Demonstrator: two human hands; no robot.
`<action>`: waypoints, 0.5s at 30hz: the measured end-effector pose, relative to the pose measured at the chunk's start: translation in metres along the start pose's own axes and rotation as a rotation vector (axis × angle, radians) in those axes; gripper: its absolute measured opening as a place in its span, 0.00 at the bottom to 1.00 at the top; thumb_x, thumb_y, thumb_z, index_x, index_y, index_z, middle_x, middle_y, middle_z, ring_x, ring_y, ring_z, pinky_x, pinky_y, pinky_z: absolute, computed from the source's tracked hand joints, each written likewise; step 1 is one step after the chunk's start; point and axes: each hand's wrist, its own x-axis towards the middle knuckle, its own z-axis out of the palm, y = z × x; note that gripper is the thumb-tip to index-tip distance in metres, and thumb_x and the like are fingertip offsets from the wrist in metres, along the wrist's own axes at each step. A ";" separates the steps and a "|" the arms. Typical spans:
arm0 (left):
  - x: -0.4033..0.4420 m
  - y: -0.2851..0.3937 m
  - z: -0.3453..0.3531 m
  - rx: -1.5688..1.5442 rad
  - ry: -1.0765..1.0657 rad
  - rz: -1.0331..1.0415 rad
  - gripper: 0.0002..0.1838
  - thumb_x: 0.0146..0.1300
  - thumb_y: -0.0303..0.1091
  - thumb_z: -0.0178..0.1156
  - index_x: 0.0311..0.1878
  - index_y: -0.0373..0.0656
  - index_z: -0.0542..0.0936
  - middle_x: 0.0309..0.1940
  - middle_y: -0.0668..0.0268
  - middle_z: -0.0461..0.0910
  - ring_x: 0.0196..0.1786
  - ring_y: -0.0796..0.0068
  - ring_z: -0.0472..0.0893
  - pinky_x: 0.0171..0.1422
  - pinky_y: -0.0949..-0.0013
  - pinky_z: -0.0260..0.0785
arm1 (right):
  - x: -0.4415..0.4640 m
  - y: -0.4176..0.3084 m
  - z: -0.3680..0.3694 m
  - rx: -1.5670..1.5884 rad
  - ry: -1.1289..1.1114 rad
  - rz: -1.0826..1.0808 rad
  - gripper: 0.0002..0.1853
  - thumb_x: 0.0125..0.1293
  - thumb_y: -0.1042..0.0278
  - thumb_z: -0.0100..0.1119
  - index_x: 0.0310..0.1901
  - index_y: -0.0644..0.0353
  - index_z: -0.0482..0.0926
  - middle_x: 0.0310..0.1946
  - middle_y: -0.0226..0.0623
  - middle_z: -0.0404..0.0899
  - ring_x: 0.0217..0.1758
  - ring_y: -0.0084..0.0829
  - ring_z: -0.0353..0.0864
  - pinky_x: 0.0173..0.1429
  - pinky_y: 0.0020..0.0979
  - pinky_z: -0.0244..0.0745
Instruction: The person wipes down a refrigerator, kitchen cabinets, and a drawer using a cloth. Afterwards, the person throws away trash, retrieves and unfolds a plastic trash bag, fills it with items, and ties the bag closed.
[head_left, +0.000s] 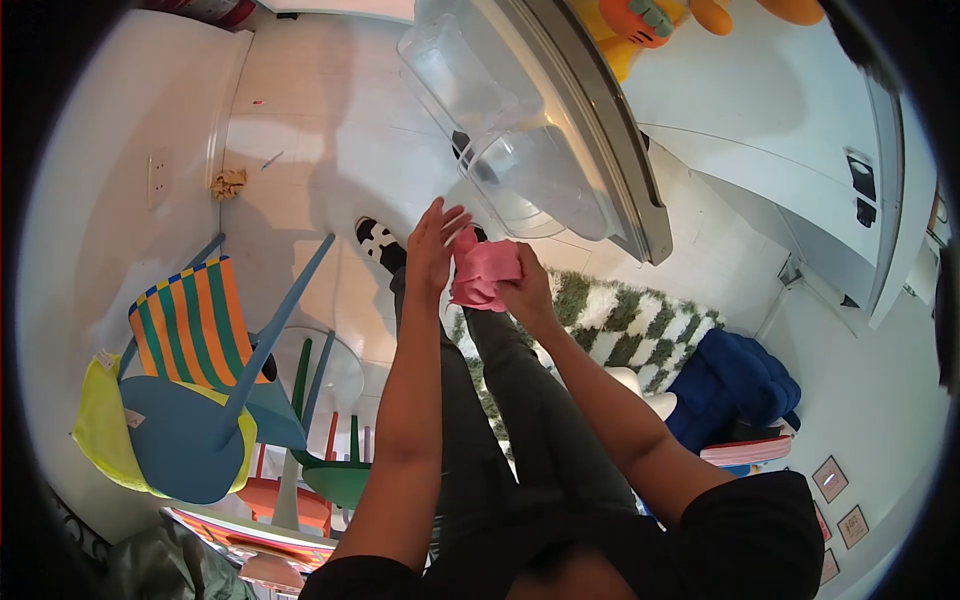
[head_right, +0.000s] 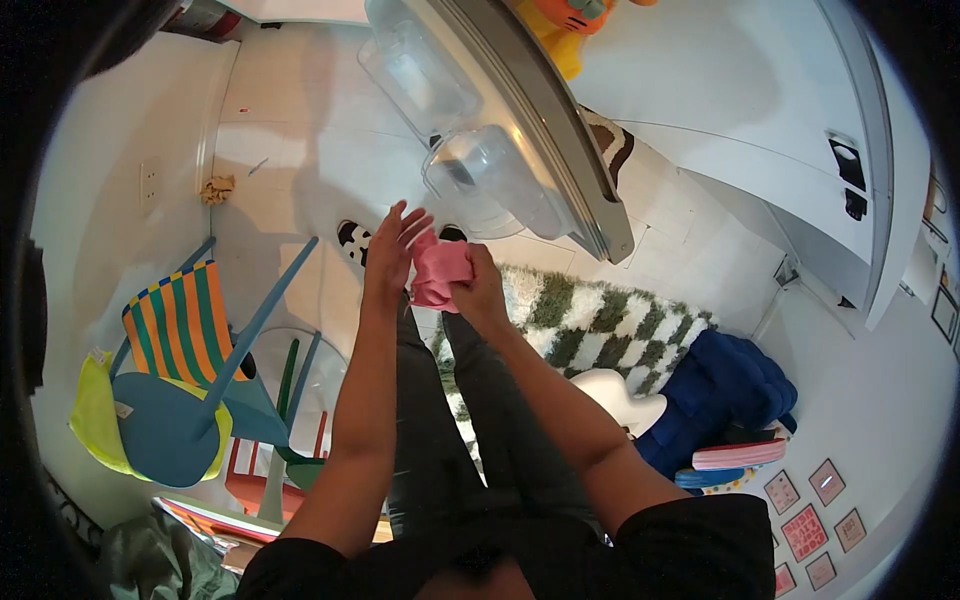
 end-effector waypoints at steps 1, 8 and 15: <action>-0.007 -0.006 -0.017 0.069 0.030 0.029 0.25 0.66 0.40 0.55 0.62 0.38 0.65 0.47 0.57 0.75 0.46 0.68 0.78 0.48 0.68 0.74 | -0.003 0.005 -0.001 -0.100 0.037 0.029 0.25 0.42 0.84 0.54 0.47 0.64 0.70 0.46 0.45 0.71 0.51 0.47 0.73 0.57 0.34 0.68; 0.023 -0.023 -0.026 0.565 0.115 0.177 0.24 0.65 0.42 0.55 0.60 0.38 0.70 0.47 0.63 0.77 0.47 0.75 0.76 0.45 0.74 0.70 | 0.022 0.062 0.002 -0.580 -0.191 -0.414 0.35 0.41 0.83 0.54 0.58 0.59 0.67 0.59 0.48 0.62 0.65 0.53 0.58 0.69 0.47 0.55; 0.087 -0.017 0.016 0.632 0.068 0.330 0.23 0.62 0.35 0.59 0.59 0.36 0.71 0.44 0.60 0.80 0.36 0.82 0.77 0.38 0.77 0.70 | 0.123 0.113 0.045 -0.613 0.295 -0.305 0.20 0.59 0.72 0.48 0.53 0.69 0.67 0.45 0.57 0.72 0.47 0.47 0.75 0.51 0.41 0.68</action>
